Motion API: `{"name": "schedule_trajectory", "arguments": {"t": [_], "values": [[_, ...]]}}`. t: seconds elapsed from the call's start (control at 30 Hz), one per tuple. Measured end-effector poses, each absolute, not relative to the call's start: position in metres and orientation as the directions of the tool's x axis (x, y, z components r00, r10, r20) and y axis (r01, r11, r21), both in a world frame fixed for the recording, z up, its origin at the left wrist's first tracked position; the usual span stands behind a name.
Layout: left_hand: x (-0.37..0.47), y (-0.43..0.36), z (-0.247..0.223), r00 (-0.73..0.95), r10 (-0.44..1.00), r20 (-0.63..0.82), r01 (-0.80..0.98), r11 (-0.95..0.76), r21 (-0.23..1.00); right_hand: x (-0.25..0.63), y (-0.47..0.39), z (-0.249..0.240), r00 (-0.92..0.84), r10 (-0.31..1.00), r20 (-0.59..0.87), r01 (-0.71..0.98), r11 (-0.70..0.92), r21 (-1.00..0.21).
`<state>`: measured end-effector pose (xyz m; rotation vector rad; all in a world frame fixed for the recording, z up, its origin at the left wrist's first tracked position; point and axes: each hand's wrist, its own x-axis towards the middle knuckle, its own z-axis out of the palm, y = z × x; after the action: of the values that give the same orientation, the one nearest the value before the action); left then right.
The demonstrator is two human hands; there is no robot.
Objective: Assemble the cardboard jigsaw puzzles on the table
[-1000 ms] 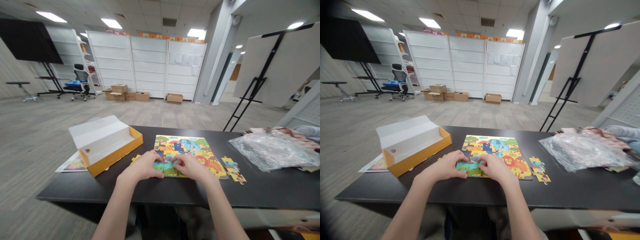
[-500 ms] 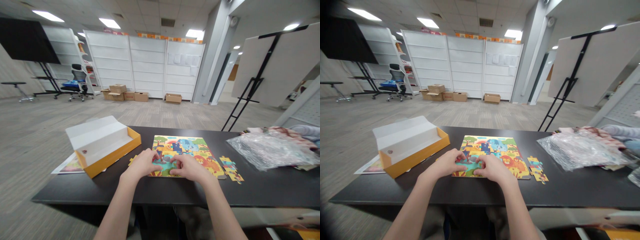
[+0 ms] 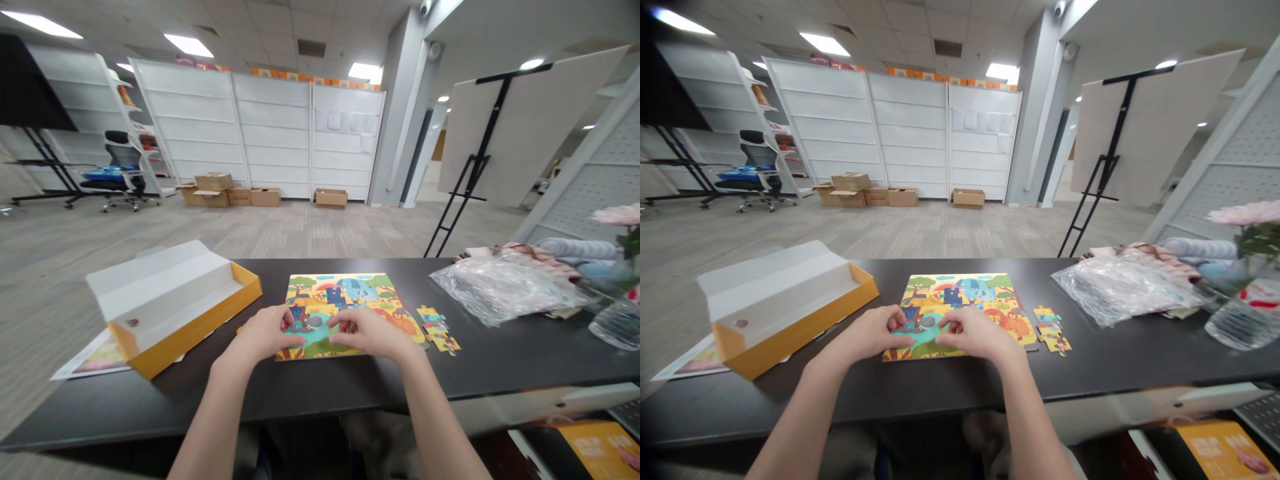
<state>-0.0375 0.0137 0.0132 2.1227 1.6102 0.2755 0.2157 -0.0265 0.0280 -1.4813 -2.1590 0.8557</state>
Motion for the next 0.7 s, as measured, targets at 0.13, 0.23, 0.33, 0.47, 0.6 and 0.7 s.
{"name": "schedule_trajectory", "arguments": {"t": [0.13,0.23,0.33,0.47,0.6,0.7], "values": [[-0.036,0.014,0.016,0.296,0.945,-0.138,0.865,-0.204,0.459,0.285,-0.035,0.037,-0.034,0.995,0.093,0.799,0.083,-0.595],[-0.033,0.013,0.02,0.272,0.952,-0.139,0.885,-0.191,0.425,0.347,-0.05,0.035,0.273,0.96,0.07,0.883,-0.221,-0.415],[-0.028,0.012,0.024,0.237,0.964,-0.121,0.912,-0.178,0.369,0.392,-0.065,0.024,0.367,0.93,-0.018,0.868,-0.349,-0.353],[-0.018,0.009,0.033,0.166,0.984,-0.067,0.939,-0.137,0.316,0.414,-0.072,0.009,0.332,0.937,-0.112,0.881,-0.35,-0.319],[-0.01,0.008,0.039,0.108,0.994,-0.026,0.946,-0.095,0.309,0.407,-0.072,0.007,0.302,0.945,-0.125,0.888,-0.327,-0.322],[-0.008,0.01,0.038,0.09,0.995,0.031,0.946,-0.095,0.31,0.398,-0.072,0.01,0.292,0.948,-0.128,0.876,-0.319,-0.361]]}}
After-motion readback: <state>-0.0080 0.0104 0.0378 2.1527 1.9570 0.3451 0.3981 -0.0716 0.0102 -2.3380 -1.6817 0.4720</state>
